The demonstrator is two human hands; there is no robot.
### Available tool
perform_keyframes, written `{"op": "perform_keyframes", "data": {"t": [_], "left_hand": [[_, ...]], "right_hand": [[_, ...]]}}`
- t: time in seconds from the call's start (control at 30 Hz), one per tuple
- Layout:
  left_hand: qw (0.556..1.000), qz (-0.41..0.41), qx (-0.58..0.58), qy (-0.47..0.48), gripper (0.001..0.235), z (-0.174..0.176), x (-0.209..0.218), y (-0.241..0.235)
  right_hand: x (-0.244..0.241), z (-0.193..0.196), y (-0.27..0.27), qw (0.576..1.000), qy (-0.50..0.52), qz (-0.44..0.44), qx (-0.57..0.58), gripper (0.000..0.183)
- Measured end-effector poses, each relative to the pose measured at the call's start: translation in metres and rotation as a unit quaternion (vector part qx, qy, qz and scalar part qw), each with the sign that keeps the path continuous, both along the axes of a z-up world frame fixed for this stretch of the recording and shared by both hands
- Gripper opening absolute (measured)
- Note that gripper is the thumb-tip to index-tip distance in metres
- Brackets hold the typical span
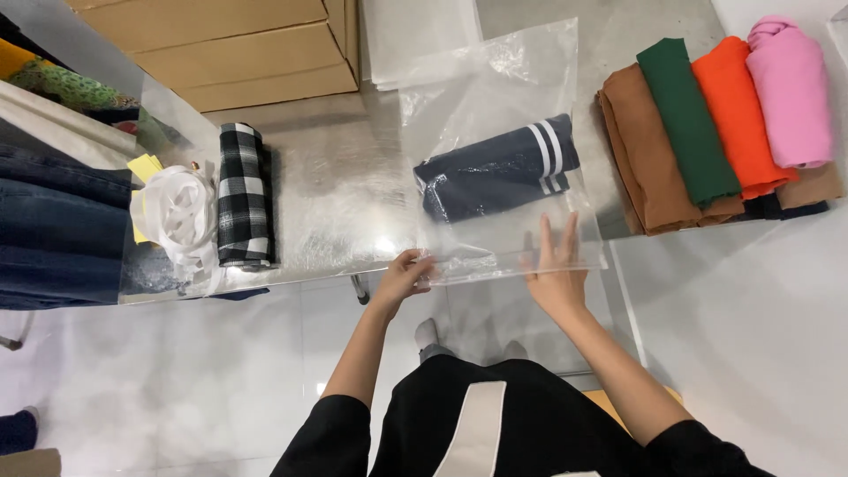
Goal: The person places a folded navy blue garment into a clear plastic bag on a metal table. They then place the bagged item into a cardboard box, close the box, and secure it by wrapping a white ribbon around it.
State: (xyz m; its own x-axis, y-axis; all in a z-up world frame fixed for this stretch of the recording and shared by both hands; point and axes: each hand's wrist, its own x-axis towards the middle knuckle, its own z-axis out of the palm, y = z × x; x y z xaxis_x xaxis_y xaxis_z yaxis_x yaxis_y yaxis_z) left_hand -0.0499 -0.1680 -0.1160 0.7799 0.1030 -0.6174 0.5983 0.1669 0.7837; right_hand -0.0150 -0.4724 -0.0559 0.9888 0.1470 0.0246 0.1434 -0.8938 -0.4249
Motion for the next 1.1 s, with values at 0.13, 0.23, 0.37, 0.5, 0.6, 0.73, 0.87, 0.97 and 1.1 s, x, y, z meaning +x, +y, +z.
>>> {"op": "perform_keyframes", "data": {"t": [0.13, 0.23, 0.37, 0.5, 0.6, 0.73, 0.87, 0.97, 1.1], "left_hand": [[0.998, 0.020, 0.050, -0.016, 0.059, 0.005, 0.023, -0.011], [0.997, 0.046, 0.054, -0.015, 0.060, 0.001, 0.036, -0.026], [0.995, 0.071, 0.066, -0.016, 0.045, -0.042, 0.040, -0.030], [0.996, 0.075, 0.025, -0.029, 0.035, -0.035, 0.036, -0.030], [0.997, 0.071, 0.011, -0.002, 0.044, -0.023, 0.034, -0.026], [0.997, 0.069, 0.014, 0.009, 0.054, -0.005, 0.037, -0.034], [0.996, 0.078, 0.050, -0.002, 0.053, -0.021, 0.040, -0.046], [0.989, 0.073, 0.126, -0.015, 0.050, -0.019, 0.042, -0.051], [0.978, 0.058, 0.199, -0.028, 0.045, 0.014, 0.035, -0.058]], "right_hand": [[0.026, -0.005, 0.026, 0.996, -0.024, 0.085, -0.008, 0.071], [0.059, -0.006, 0.056, 0.988, -0.022, 0.142, -0.046, 0.068], [0.085, 0.021, 0.082, 0.986, -0.084, 0.139, -0.041, 0.071], [0.099, 0.033, 0.089, 0.991, -0.025, 0.110, -0.077, 0.067], [0.086, 0.024, 0.083, 0.986, -0.011, 0.104, -0.129, 0.062], [0.070, -0.002, 0.067, 0.978, -0.035, 0.105, -0.177, 0.050], [0.068, -0.016, 0.062, 0.982, -0.014, 0.112, -0.151, 0.049], [0.070, -0.015, 0.068, 0.988, -0.004, 0.126, -0.087, 0.057], [0.073, -0.015, 0.084, 0.987, 0.024, 0.133, -0.090, 0.064]]}}
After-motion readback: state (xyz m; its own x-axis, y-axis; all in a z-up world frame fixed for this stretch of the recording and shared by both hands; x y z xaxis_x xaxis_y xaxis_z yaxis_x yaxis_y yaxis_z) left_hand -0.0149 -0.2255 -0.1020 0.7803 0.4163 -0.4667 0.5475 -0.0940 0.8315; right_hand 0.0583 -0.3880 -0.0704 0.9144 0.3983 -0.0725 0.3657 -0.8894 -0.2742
